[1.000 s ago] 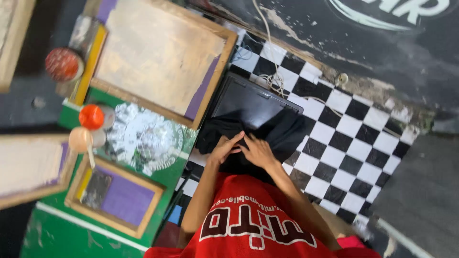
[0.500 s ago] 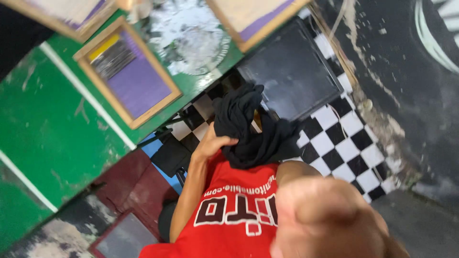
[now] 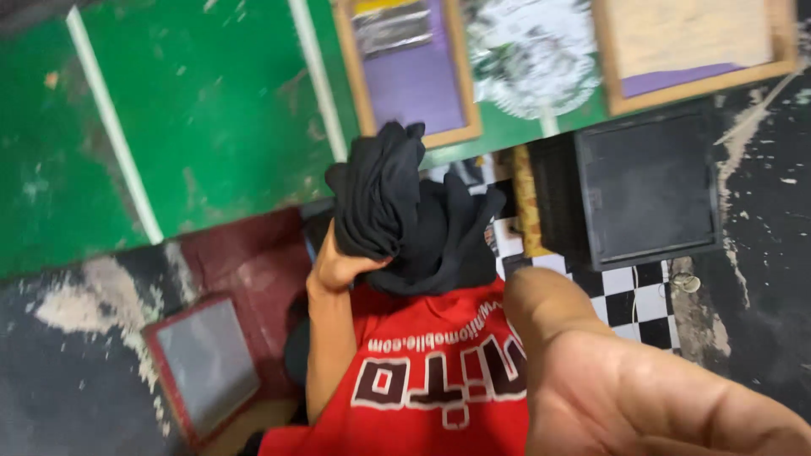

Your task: The person uses a squeegee to apply purple ink through a screen printing frame onto a black t-shirt laid on a green table. After printing, the person folds the t-shirt and places it on the table.

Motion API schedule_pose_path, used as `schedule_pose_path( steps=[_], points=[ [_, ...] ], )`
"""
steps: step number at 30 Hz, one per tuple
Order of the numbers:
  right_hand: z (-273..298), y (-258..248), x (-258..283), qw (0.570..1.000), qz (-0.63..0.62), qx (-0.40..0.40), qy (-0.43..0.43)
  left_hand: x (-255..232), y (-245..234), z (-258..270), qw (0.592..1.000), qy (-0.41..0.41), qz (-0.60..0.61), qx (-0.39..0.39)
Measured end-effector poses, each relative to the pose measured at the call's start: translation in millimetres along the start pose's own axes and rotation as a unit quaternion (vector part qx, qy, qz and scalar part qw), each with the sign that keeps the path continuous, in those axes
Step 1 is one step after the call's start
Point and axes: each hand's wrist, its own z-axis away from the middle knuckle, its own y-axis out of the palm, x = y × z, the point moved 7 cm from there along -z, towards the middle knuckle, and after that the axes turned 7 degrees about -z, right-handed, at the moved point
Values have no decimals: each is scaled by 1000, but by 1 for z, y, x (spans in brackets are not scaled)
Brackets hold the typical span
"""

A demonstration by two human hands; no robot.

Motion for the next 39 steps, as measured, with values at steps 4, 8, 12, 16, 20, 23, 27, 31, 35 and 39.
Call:
schedule_pose_path(
  steps=[4,8,12,16,20,23,27,31,35,39],
  points=[
    [-24,60,-71,998,56,30,14,17,-96,22,997,-36,0,-75],
    [-46,111,-129,986,155,56,19,-24,-154,39,996,17,-41,-71],
    [-71,150,-169,962,254,94,17,-11,-208,45,996,9,-50,-74],
    [-95,181,-215,941,309,138,28,91,-256,66,995,-42,-62,-63],
    [-104,190,-198,906,381,185,9,157,-296,88,991,-88,-88,-48],
    [-108,199,-174,874,433,220,-19,131,-313,80,983,-42,83,-156],
    [-121,166,-249,928,289,174,-157,106,-366,80,859,65,398,-317],
    [-136,113,-338,943,252,176,-126,41,-458,37,806,13,351,-476],
    [-139,83,-428,964,243,107,-22,27,-573,1,781,154,381,-471],
    [-140,95,-516,974,198,39,107,37,-673,44,763,277,346,-470]
  ],
)
